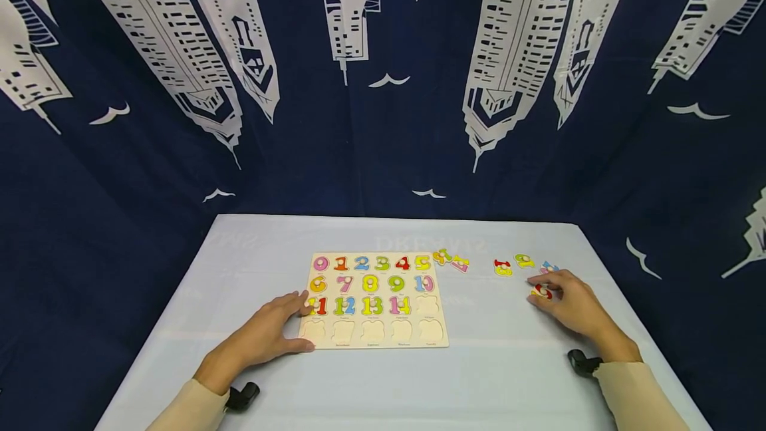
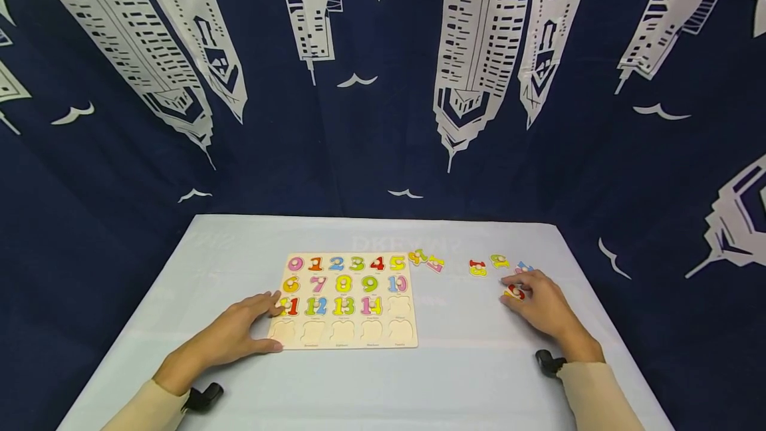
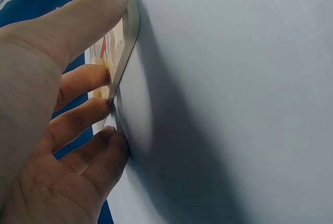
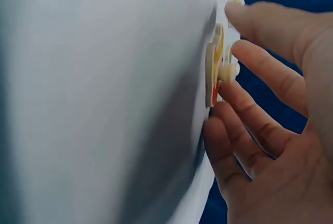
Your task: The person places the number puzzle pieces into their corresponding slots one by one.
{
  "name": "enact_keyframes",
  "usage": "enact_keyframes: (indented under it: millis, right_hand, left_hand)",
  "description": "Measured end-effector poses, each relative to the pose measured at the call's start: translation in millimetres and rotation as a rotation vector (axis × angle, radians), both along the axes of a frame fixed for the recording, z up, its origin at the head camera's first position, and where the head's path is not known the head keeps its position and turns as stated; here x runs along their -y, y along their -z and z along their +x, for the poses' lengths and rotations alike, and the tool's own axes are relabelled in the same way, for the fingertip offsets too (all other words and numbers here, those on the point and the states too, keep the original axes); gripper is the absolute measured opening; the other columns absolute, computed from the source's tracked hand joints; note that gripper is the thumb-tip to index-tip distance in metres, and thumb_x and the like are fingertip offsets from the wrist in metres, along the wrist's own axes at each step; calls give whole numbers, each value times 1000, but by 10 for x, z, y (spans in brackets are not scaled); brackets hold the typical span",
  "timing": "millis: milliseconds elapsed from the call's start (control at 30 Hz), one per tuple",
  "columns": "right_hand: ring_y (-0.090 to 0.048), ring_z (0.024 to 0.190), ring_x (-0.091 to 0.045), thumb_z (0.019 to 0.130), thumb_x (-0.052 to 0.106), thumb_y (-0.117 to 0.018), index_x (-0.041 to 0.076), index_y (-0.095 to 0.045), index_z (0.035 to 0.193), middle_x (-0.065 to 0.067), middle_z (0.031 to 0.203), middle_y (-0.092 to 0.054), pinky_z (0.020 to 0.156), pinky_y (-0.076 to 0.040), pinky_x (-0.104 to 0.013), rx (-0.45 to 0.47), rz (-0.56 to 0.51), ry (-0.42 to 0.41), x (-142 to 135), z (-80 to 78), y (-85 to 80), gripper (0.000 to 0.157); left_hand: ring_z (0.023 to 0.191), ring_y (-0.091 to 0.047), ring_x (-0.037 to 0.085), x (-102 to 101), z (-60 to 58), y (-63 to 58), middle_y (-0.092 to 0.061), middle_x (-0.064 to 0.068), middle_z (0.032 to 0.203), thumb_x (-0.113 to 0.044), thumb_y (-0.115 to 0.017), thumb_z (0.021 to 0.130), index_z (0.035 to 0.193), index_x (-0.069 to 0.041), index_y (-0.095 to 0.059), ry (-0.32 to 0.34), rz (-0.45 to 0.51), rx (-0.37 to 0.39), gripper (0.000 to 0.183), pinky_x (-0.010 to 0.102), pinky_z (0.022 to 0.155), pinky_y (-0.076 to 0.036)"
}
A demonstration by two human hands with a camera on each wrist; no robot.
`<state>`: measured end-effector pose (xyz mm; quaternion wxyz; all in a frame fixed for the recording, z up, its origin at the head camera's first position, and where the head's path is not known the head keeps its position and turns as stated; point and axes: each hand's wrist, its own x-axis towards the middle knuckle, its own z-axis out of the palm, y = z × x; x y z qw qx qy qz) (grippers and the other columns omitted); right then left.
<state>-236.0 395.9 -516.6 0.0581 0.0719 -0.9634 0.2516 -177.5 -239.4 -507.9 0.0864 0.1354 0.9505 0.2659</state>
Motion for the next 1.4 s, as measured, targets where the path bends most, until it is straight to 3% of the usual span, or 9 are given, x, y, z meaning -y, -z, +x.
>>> enact_keyframes:
  millis: [100, 200, 367, 567, 867, 1400]
  right_hand:
    - [-65, 94, -14, 94, 10, -97, 9, -88, 124, -14, 113, -78, 76, -51, -19, -13, -13, -2, -16, 2, -13, 31]
    - [-68, 90, -5, 96, 5, -95, 8, -89, 120, -14, 113, -81, 75, -56, -14, -2, -25, -5, -24, 0, -29, 25]
    - [-69, 90, -4, 99, 4, -91, 8, -89, 116, -14, 113, -82, 75, -58, -15, 23, -24, 1, -24, -2, -37, 18]
    - [-64, 86, -1, 100, 6, -92, 8, -90, 109, -10, 107, -81, 72, -56, -17, -7, -20, 2, -5, 4, -23, 10]
    - [-60, 80, -2, 101, 6, -90, 7, -88, 110, -2, 95, -80, 69, -53, -20, 6, -33, 0, 119, 4, -43, 10]
    - [-61, 81, -4, 99, 5, -92, 15, -88, 106, 5, 92, -74, 71, -54, -20, 6, -75, -138, 819, 6, -138, 13]
  left_hand:
    - [169, -48, 50, 5, -1, 4, -60, 19, 175, -48, -105, 87, 162, -5, -67, 7, 5, -7, 95, 71, 138, -41]
    - [170, -48, 50, 6, -1, 7, -60, 19, 175, -48, -105, 87, 163, -5, -66, 9, 5, -8, 96, 71, 138, -41]
    - [169, -48, 50, 5, -7, 5, -61, 19, 174, -47, -105, 87, 162, -5, -67, 5, 0, -6, 95, 71, 138, -41]
    - [169, -48, 50, 11, -14, 2, -60, 20, 175, -46, -105, 86, 161, -5, -68, 8, 5, -10, 93, 70, 138, -41]
    - [169, -49, 51, 16, -14, 7, -60, 21, 175, -47, -105, 87, 161, -5, -68, 11, 6, -18, 93, 71, 137, -41]
    - [169, -48, 50, 16, -10, 9, -61, 20, 174, -46, -105, 87, 165, -4, -64, 9, 16, -9, 98, 70, 138, -41]
